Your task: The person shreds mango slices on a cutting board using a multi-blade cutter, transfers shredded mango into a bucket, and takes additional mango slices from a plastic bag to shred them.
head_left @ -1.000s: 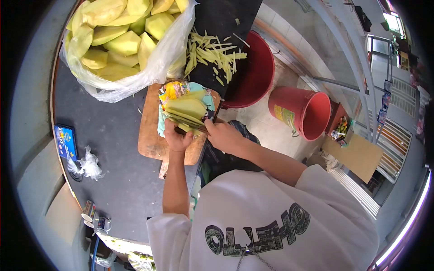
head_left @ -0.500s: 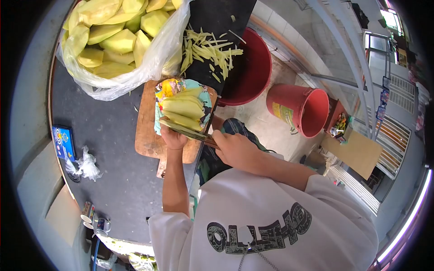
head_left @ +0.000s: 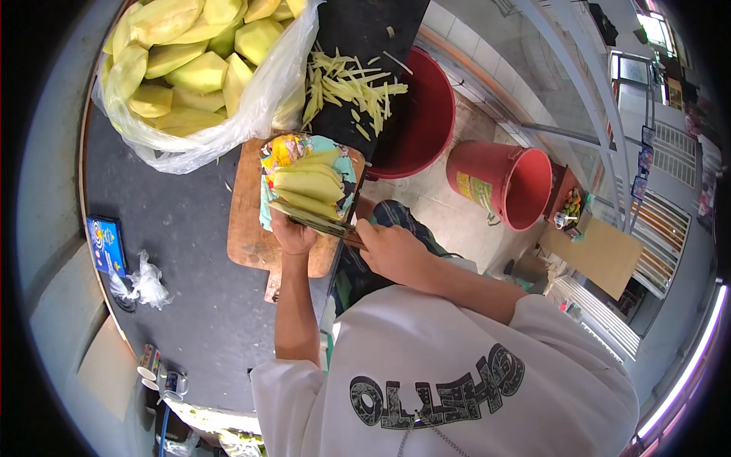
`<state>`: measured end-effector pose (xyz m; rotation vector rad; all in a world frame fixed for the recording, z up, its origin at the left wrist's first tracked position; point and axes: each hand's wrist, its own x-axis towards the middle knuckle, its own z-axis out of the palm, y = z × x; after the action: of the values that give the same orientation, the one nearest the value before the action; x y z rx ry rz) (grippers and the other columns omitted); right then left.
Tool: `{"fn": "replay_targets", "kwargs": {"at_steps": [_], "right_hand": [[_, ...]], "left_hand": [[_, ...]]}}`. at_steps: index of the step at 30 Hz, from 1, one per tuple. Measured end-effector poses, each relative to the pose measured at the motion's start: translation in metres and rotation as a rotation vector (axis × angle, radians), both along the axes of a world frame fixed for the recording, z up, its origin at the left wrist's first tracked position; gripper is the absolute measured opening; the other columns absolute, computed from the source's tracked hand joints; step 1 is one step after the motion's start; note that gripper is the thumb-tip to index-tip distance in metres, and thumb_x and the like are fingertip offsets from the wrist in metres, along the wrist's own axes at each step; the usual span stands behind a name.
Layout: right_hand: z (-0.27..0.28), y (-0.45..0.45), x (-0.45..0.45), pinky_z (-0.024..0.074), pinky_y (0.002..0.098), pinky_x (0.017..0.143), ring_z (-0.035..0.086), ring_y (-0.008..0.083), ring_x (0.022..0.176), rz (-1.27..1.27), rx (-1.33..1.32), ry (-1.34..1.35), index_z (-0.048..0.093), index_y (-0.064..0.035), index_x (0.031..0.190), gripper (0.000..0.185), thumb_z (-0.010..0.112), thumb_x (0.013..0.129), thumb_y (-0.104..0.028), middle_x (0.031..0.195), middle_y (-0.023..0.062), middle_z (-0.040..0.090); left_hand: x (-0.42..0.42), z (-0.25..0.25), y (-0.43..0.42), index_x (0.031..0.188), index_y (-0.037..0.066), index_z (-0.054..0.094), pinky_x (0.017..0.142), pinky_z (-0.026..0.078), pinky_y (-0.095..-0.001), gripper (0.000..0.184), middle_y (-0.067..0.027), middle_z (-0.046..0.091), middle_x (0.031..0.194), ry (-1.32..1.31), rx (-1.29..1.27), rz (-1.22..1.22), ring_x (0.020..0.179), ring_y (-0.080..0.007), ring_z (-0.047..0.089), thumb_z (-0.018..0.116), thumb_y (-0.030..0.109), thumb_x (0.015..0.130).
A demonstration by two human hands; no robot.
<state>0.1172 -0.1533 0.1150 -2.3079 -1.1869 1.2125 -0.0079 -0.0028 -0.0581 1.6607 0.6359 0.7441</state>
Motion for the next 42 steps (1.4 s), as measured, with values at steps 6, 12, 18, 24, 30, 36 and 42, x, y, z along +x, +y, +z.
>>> {"fn": "replay_targets", "kwargs": {"at_steps": [6,12,18,24,30,36,42], "right_hand": [[-0.035,0.002,-0.003,0.0538,0.0514,0.063,0.066,0.0438,0.070,-0.065,0.082,0.022,0.045,0.0025,0.110,0.035,0.066,0.085,-0.010,0.073,0.0246,0.064],[-0.045,0.004,-0.003,0.0533,0.0533,0.062,0.066,0.0454,0.069,-0.068,0.090,0.061,0.046,0.0023,0.109,0.033,0.066,0.085,-0.010,0.071,0.0245,0.064],[-0.067,0.014,-0.003,0.0530,0.0561,0.063,0.066,0.0481,0.071,-0.094,0.058,0.047,0.047,0.0026,0.106,0.030,0.064,0.089,-0.014,0.073,0.0264,0.065],[-0.063,0.020,0.006,0.0540,0.0565,0.067,0.065,0.0501,0.074,-0.075,0.013,0.072,0.048,0.0018,0.107,0.028,0.063,0.089,-0.013,0.075,0.0277,0.065],[-0.065,0.007,0.008,0.0538,0.0553,0.071,0.065,0.0494,0.082,-0.098,0.080,0.111,0.049,0.0022,0.107,0.025,0.062,0.088,-0.008,0.085,0.0300,0.065],[-0.024,0.011,0.011,0.0534,0.0546,0.068,0.065,0.0478,0.077,-0.092,0.112,0.086,0.049,0.0014,0.113,0.030,0.062,0.088,-0.006,0.084,0.0289,0.065],[0.005,0.007,0.009,0.0530,0.0534,0.064,0.065,0.0461,0.072,-0.084,0.135,0.094,0.047,0.0014,0.108,0.026,0.061,0.088,-0.005,0.074,0.0266,0.064]], "left_hand": [[0.005,0.006,0.000,0.110,-0.002,0.066,0.078,0.055,-0.0393,0.057,-0.0203,0.064,0.107,0.029,0.066,0.021,0.089,-0.0327,0.068,0.080,0.042,0.077],[0.001,-0.002,0.000,0.095,0.002,0.064,0.058,0.052,-0.0345,0.061,-0.0154,0.058,0.090,0.046,0.184,0.014,0.068,-0.0259,0.064,0.080,0.057,0.074],[-0.011,-0.012,-0.006,0.083,0.003,0.056,0.060,0.048,-0.0374,0.062,-0.0140,0.052,0.082,0.096,0.079,0.001,0.069,-0.0278,0.057,0.077,0.062,0.078],[0.003,-0.002,0.003,0.086,0.001,0.052,0.063,0.046,-0.0373,0.065,-0.0145,0.048,0.081,0.006,0.123,0.037,0.072,-0.0289,0.054,0.072,0.062,0.082],[-0.005,-0.008,0.000,0.088,0.000,0.052,0.066,0.046,-0.0369,0.066,-0.0145,0.050,0.086,0.028,0.041,0.026,0.075,-0.0285,0.054,0.071,0.062,0.083],[-0.011,-0.021,0.002,0.128,-0.007,0.044,0.078,0.050,-0.0367,0.074,-0.0152,0.055,0.102,0.040,0.153,-0.065,0.092,-0.0252,0.058,0.068,0.053,0.091],[0.007,0.010,0.000,0.110,-0.004,0.057,0.050,0.045,-0.0284,0.064,-0.0099,0.053,0.088,-0.067,0.041,0.057,0.063,-0.0182,0.057,0.077,0.050,0.084]]}}
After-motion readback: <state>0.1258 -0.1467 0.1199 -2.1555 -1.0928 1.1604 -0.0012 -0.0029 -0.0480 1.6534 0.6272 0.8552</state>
